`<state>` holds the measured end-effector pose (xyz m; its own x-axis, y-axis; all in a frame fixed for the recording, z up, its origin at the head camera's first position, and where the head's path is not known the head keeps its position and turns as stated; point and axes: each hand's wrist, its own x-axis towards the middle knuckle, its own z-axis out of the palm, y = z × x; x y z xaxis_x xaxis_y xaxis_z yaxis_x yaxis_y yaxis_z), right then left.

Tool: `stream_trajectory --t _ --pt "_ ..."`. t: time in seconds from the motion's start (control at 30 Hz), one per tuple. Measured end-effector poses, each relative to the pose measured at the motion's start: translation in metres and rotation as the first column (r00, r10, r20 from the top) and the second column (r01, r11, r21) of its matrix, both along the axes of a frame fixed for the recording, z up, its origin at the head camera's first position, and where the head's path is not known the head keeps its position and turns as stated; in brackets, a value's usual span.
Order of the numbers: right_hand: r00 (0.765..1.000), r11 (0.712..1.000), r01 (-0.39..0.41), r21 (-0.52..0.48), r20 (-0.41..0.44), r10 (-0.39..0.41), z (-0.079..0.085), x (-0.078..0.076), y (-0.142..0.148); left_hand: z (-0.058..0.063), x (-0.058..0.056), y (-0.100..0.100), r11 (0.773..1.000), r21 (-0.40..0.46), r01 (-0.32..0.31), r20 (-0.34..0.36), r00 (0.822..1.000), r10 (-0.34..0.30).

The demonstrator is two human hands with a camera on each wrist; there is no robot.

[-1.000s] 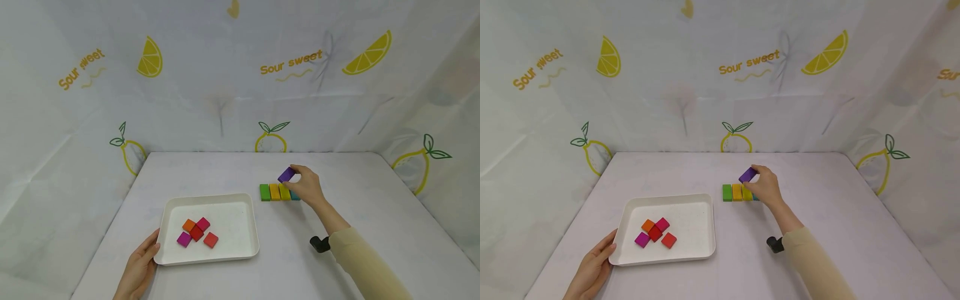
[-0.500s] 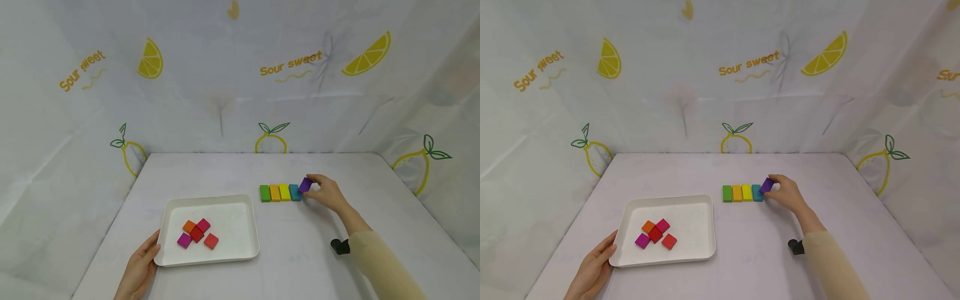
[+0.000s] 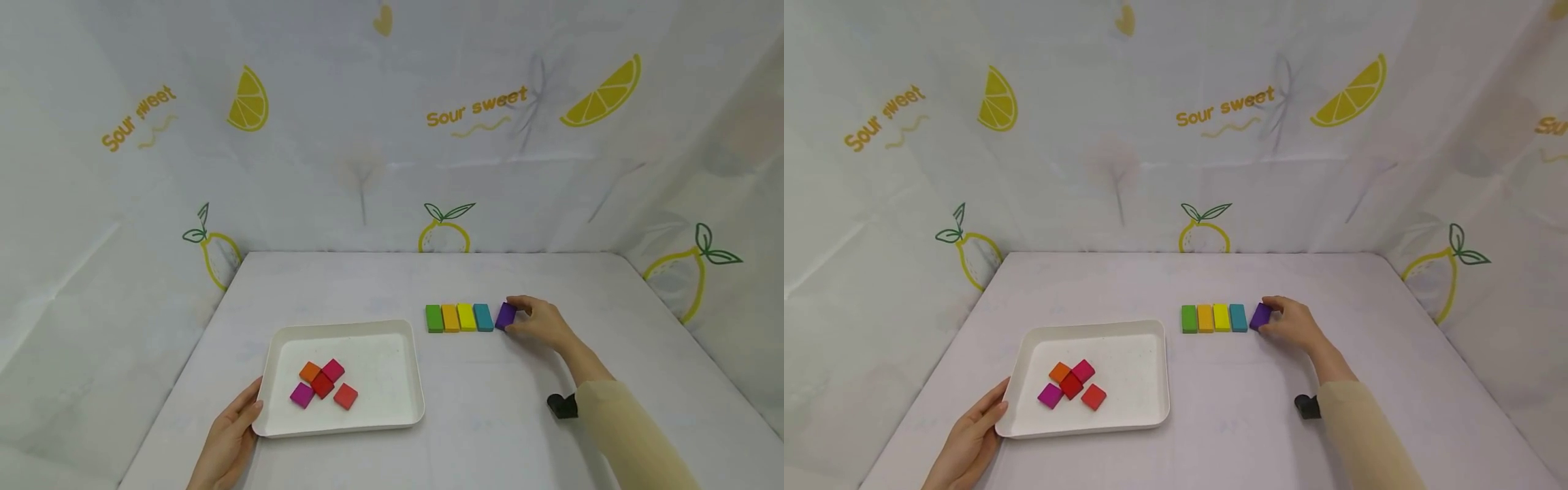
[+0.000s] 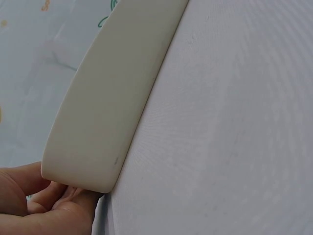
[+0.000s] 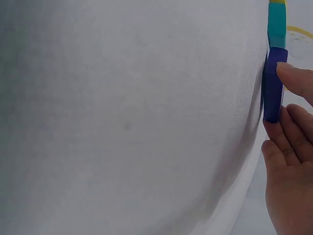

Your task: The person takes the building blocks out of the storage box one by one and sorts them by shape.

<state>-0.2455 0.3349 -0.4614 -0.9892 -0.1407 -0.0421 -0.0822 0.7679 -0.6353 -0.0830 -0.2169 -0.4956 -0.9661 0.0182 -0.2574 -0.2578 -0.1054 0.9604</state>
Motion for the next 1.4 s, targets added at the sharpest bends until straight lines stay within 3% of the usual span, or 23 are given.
stream_trajectory --t 0.33,0.53,1.4 --pt "0.993 0.993 -0.112 -0.045 0.022 0.113 0.001 -0.004 -0.003 -0.001 0.001 0.001 1.000 0.021 0.009 -0.022 1.000 -0.009" --pt "0.985 0.979 -0.153 -0.136 0.057 0.162 0.001 -0.008 -0.003 -0.002 0.001 0.001 1.000 0.016 0.016 -0.022 1.000 -0.016" --pt "0.982 0.968 -0.164 -0.190 0.064 0.179 0.000 -0.012 -0.008 -0.001 0.000 0.000 1.000 -0.007 0.001 -0.009 1.000 -0.001"
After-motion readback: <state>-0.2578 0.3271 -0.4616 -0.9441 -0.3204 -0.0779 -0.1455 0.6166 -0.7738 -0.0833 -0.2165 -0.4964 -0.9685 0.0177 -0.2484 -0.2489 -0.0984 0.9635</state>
